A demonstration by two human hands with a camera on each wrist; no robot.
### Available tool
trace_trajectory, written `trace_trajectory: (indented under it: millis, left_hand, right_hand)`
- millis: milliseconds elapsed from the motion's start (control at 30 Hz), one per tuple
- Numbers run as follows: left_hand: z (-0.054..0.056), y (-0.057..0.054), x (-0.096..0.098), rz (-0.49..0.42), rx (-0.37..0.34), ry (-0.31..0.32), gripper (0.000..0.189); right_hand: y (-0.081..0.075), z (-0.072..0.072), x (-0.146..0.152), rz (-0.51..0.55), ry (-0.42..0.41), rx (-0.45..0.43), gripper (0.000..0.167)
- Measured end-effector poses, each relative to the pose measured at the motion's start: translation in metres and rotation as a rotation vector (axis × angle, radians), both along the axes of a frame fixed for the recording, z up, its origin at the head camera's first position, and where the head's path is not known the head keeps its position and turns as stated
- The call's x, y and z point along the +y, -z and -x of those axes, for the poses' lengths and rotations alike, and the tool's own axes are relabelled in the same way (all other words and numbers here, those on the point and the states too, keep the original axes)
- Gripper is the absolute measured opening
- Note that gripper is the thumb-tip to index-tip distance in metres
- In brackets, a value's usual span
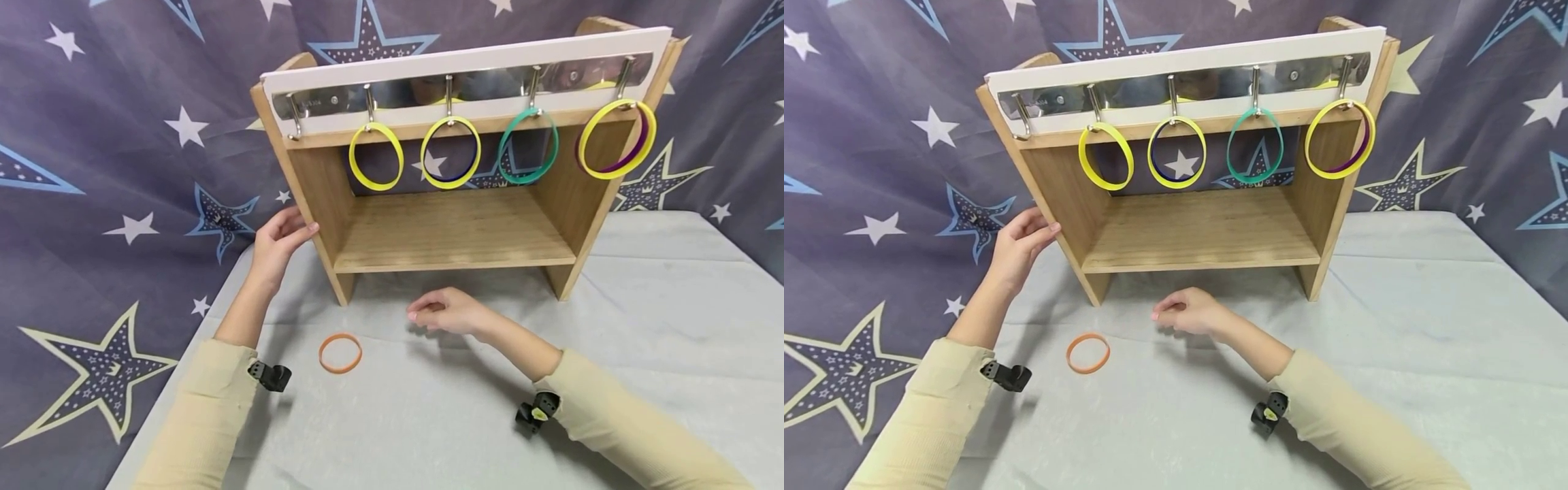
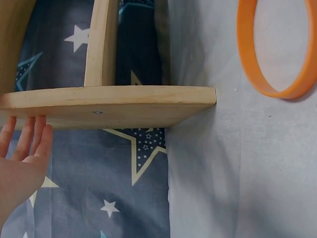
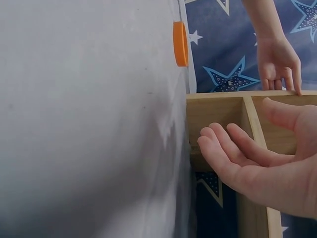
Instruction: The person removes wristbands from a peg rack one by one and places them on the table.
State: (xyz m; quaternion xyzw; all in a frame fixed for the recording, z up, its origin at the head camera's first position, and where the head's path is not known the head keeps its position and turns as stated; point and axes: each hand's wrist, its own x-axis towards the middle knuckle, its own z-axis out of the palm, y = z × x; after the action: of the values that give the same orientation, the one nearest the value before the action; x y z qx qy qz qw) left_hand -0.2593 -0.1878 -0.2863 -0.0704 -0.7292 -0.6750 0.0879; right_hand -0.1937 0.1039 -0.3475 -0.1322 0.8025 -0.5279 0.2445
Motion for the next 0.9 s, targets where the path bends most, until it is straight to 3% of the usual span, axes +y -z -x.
trace_trajectory:
  millis: [400,600,900]
  left_hand:
    - [0.001,0.0,-0.001,-0.003,0.001,0.007,0.025]
    - [0.001,0.001,-0.001,0.006,-0.01,0.002,0.026]
    - [0.001,0.0,-0.001,0.017,-0.008,0.002,0.027]
  right_hand:
    - [-0.01,0.004,0.011,0.0,-0.006,0.05,0.04]
    - [-0.023,0.003,0.015,-0.014,-0.005,0.058,0.038]
    - [-0.045,0.002,0.017,0.001,-0.004,0.14,0.035]
